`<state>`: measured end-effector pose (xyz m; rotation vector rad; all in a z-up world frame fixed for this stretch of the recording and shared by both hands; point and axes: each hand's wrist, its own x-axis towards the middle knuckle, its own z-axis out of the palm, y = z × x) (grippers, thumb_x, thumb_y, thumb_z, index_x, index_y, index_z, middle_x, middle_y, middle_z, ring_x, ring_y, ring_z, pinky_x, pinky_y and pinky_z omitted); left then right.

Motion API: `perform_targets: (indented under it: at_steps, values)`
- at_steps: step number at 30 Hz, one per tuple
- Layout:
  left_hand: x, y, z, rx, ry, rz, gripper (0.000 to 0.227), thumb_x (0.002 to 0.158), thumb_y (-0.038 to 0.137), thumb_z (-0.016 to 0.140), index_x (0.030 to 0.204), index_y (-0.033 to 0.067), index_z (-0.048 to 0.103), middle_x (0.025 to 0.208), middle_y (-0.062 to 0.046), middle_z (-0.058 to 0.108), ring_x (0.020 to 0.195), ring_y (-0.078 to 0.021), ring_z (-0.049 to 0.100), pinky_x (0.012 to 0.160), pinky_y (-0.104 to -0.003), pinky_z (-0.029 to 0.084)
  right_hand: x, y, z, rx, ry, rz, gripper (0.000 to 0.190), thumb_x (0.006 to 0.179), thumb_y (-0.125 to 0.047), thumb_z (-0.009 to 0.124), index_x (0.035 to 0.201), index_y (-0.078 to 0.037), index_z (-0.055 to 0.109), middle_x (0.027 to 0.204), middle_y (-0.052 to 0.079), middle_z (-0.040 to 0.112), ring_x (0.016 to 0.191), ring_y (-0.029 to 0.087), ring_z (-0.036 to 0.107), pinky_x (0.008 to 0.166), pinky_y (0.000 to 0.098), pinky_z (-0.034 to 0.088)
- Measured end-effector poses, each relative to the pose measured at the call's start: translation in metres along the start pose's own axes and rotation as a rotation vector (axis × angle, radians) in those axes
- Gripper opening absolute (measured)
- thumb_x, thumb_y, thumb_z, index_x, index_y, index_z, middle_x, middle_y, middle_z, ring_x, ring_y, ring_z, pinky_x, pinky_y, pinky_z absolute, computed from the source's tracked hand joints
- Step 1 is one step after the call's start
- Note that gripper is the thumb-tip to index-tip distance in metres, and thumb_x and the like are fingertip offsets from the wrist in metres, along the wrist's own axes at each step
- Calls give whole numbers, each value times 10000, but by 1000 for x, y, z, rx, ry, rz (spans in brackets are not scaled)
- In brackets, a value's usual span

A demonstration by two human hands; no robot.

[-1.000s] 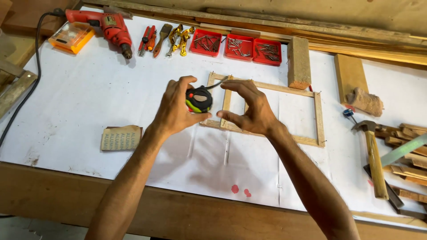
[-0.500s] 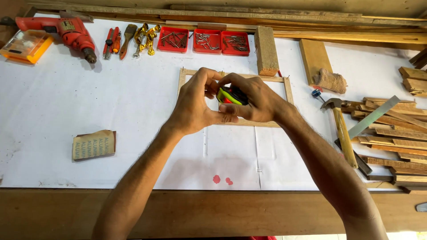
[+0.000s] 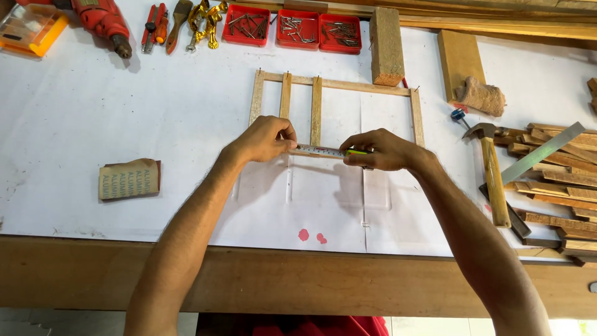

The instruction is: Assembling and measuring components of a small wooden frame.

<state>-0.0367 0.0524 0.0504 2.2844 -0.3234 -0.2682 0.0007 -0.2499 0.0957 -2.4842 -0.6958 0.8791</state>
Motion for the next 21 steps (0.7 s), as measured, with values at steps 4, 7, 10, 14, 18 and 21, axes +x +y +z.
perform_targets:
  at_steps: [4, 7, 10, 14, 18, 21]
  values:
    - [7, -9, 16, 49, -41, -29, 144, 917, 208, 748, 930, 64, 735, 909, -39, 765, 849, -144, 721, 779, -352, 599, 19, 26, 15, -13, -25, 16, 497, 856, -506, 714, 1248, -201, 745, 929, 115, 800, 765, 215, 699, 697, 428, 561]
    - [9, -13, 21, 212, -11, 55, 175, 931, 208, 755, 863, 47, 745, 964, -69, 691, 980, -183, 631, 850, -378, 555, 29, 33, 18, 36, -41, 20, 536, 837, -545, 719, 1241, -192, 744, 945, 109, 795, 788, 208, 714, 716, 418, 577]
    - [9, -9, 16, 166, -54, -71, 151, 944, 223, 711, 923, 74, 715, 1059, -45, 566, 966, -161, 622, 847, -320, 590, 36, 28, 16, 30, -66, 69, 512, 850, -539, 695, 1230, -200, 745, 925, 110, 791, 778, 212, 710, 704, 418, 575]
    - [10, -12, 12, 178, -58, -85, 150, 982, 220, 668, 945, 79, 702, 1048, -30, 569, 951, -152, 624, 839, -335, 585, 45, 20, 9, 19, -85, 106, 428, 869, -489, 686, 1152, -185, 790, 848, 97, 789, 745, 199, 702, 681, 402, 553]
    - [14, -14, 11, 178, -55, -72, 142, 990, 209, 654, 941, 81, 693, 1039, -33, 587, 951, -161, 624, 840, -352, 580, 44, 4, -2, 95, -129, 206, 370, 879, -412, 686, 1099, -148, 825, 750, 90, 747, 642, 184, 641, 585, 364, 507]
    - [15, -17, 14, 193, -45, -53, 138, 995, 201, 645, 942, 76, 671, 1034, -42, 582, 948, -169, 629, 833, -360, 579, 53, 10, -5, 185, -177, 216, 370, 913, -403, 664, 1082, -116, 826, 717, 81, 720, 610, 146, 619, 542, 325, 492]
